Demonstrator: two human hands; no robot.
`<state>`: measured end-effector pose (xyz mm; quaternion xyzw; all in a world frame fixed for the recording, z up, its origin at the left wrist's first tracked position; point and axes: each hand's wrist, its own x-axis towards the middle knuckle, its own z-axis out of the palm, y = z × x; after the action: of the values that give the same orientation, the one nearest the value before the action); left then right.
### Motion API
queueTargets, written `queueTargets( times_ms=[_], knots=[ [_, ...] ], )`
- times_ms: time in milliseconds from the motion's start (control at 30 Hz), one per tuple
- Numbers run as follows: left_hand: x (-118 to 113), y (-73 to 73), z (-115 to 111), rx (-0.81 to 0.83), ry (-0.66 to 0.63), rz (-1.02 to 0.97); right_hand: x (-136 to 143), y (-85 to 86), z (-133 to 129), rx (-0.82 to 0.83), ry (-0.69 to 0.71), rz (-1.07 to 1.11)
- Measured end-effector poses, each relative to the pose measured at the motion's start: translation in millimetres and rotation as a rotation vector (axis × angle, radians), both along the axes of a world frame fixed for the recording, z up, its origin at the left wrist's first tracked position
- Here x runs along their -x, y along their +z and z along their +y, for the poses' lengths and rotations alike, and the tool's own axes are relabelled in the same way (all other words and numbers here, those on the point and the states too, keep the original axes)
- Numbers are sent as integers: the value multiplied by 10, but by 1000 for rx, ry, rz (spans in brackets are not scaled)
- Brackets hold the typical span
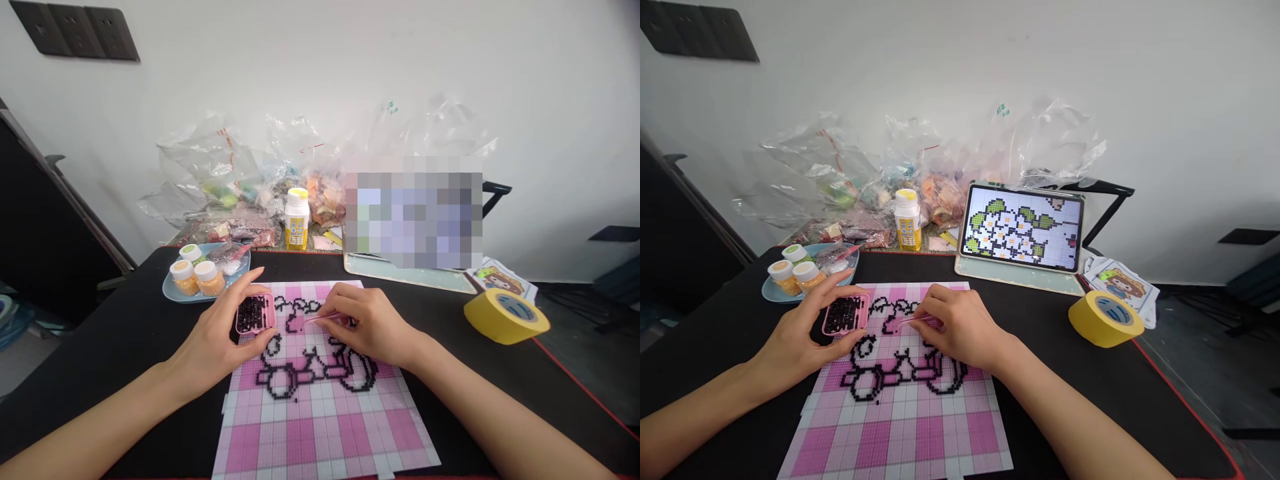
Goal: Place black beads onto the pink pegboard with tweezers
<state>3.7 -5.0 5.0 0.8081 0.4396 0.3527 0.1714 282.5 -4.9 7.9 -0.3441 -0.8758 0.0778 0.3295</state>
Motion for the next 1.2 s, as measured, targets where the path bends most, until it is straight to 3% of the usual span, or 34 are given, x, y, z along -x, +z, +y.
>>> queueTargets(
  times_ms=[1200],
  knots=[
    [5, -10, 5, -2, -17, 10, 35, -41, -2, -35, -16, -14]
  ],
)
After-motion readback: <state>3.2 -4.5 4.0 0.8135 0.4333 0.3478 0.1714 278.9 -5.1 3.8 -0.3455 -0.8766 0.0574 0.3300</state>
